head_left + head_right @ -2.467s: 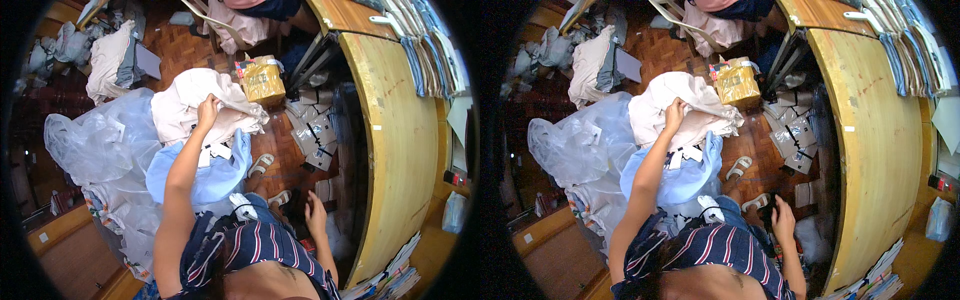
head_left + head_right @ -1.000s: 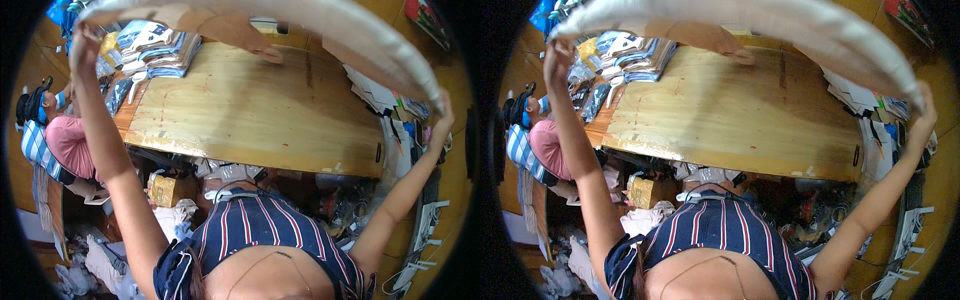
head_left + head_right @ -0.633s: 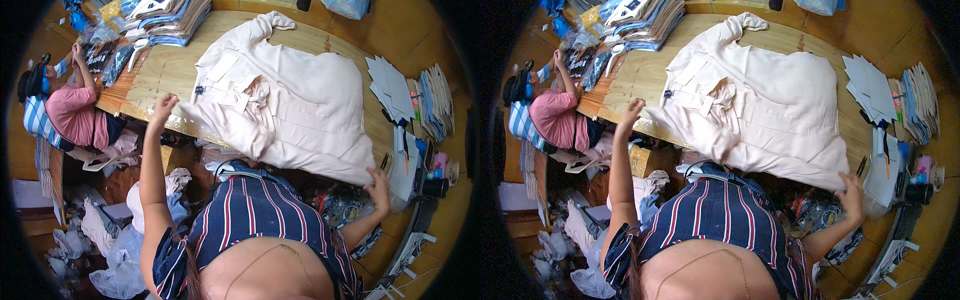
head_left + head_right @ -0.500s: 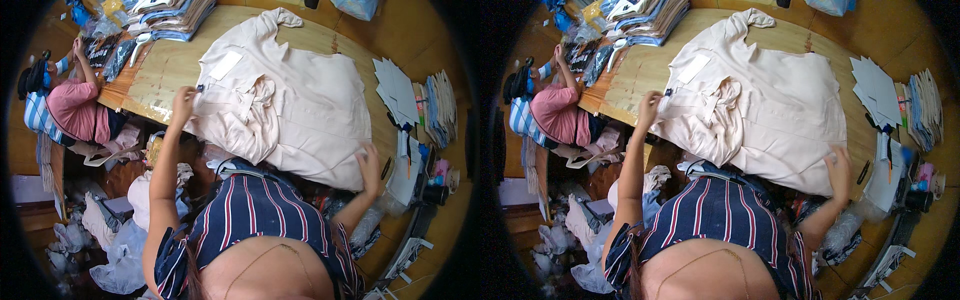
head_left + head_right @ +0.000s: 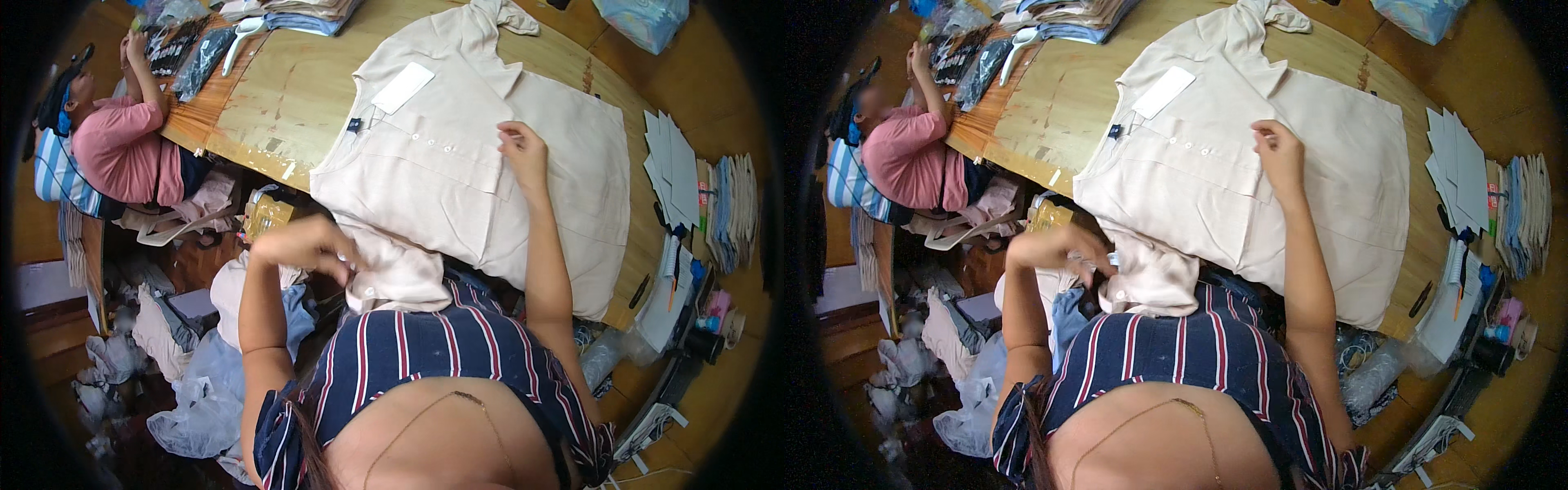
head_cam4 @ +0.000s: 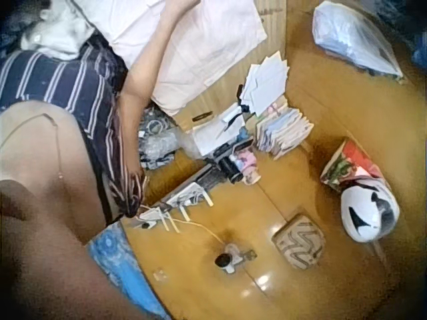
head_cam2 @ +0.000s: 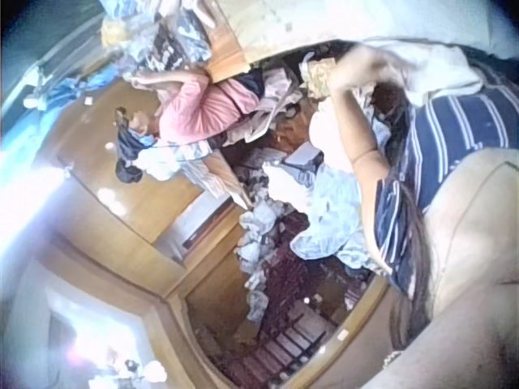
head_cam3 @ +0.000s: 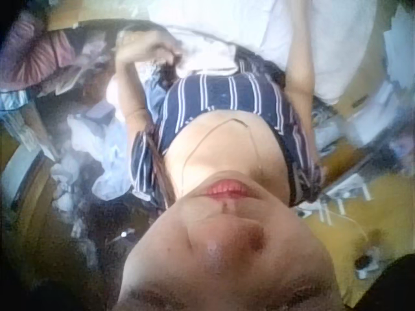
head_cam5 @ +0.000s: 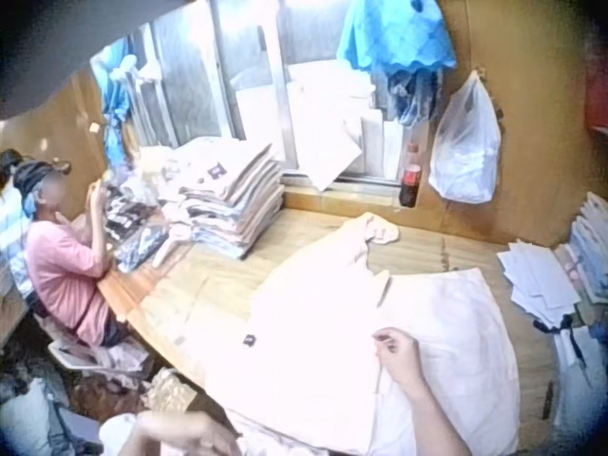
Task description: The person folds a light-colored button-up shirt on a wooden table, smoothing the fabric by hand and placing it on a stack of other folded garments.
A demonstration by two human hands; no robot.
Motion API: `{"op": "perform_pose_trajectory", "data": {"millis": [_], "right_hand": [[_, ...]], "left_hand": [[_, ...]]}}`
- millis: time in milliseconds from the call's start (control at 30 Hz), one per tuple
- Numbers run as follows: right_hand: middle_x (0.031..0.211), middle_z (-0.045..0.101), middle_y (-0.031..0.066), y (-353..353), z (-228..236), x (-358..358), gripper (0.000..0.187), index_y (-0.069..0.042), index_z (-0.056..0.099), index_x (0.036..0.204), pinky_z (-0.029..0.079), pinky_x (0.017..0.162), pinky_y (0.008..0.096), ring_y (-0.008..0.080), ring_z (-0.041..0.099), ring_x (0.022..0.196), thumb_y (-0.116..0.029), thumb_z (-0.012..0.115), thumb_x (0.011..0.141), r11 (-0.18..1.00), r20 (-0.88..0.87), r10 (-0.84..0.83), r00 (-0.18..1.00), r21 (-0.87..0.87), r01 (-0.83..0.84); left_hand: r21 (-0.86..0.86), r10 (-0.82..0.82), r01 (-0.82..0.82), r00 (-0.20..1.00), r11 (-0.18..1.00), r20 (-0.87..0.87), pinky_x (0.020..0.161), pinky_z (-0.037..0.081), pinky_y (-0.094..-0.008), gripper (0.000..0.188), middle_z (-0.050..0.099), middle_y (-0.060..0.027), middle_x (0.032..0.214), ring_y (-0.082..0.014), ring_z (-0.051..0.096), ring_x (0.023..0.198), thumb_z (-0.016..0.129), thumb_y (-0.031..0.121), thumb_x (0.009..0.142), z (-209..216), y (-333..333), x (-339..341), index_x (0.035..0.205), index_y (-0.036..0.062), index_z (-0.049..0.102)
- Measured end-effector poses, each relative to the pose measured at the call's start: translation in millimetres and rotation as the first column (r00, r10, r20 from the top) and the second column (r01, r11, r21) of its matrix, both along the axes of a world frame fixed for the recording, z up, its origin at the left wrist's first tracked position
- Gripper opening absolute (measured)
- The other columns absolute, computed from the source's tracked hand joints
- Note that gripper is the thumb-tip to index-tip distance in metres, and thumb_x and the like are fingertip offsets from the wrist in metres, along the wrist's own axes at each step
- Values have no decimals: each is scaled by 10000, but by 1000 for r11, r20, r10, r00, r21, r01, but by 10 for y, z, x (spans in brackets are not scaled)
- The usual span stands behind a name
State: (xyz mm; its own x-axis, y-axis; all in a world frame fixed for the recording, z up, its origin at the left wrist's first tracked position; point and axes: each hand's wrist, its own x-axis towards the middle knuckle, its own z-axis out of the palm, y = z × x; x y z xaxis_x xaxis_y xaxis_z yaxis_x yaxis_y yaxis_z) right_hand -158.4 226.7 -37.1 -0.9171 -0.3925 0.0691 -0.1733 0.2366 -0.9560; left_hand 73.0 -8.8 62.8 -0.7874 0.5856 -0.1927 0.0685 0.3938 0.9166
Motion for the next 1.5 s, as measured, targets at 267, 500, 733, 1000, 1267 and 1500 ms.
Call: {"op": "perform_pose_trajectory", "data": {"millis": [267,500,733,1000,1267,1500], "right_hand": [[836,546,80,-1073,-203,391,134,-59,594,840,446,667,317,217,549,762,-53,583,707,908,-284,383,879,288,-303],[882,492,55,-1108,-309,451,176,-87,594,868,434,714,331,215,510,843,-103,613,694,877,-253,339,906,433,-207],[869,487,45,-1105,-292,447,171,-94,599,866,434,712,320,200,511,833,-104,612,695,887,-203,293,934,423,-186],[864,485,43,-1131,-264,480,177,-104,600,872,433,708,328,201,511,824,-107,611,695,874,-238,325,915,445,-194],[830,517,68,-1180,-60,448,115,-74,596,787,423,676,354,213,518,833,-145,596,697,778,-433,454,778,619,-110],[797,552,59,-1100,396,525,110,-65,594,791,383,700,337,220,534,792,-136,578,709,744,-460,474,751,666,-62]], "left_hand": [[-79,356,-830,320,551,-878,650,442,-303,198,536,-118,912,-268,540,761,592,54,694,-1261,-269,-1144,888,15,585],[-154,621,-854,474,497,-625,687,431,-340,291,523,-146,948,-296,530,783,642,129,658,-1361,-440,-1629,918,14,581],[112,840,-952,-304,-284,-450,716,408,-343,275,524,-156,915,-307,514,817,633,141,677,-1179,-680,-1317,910,13,565],[-299,491,-809,555,506,-671,750,351,-351,238,534,-69,813,-247,475,833,638,164,653,-1185,-328,-948,872,79,603],[-201,554,-814,529,544,-643,767,350,-387,137,531,-67,857,-249,461,850,654,124,620,-966,-310,-986,742,61,645],[28,558,-854,314,519,-768,849,307,-383,95,484,-64,1122,-269,389,1049,615,59,642,-1276,80,-1083,735,52,633]]}}
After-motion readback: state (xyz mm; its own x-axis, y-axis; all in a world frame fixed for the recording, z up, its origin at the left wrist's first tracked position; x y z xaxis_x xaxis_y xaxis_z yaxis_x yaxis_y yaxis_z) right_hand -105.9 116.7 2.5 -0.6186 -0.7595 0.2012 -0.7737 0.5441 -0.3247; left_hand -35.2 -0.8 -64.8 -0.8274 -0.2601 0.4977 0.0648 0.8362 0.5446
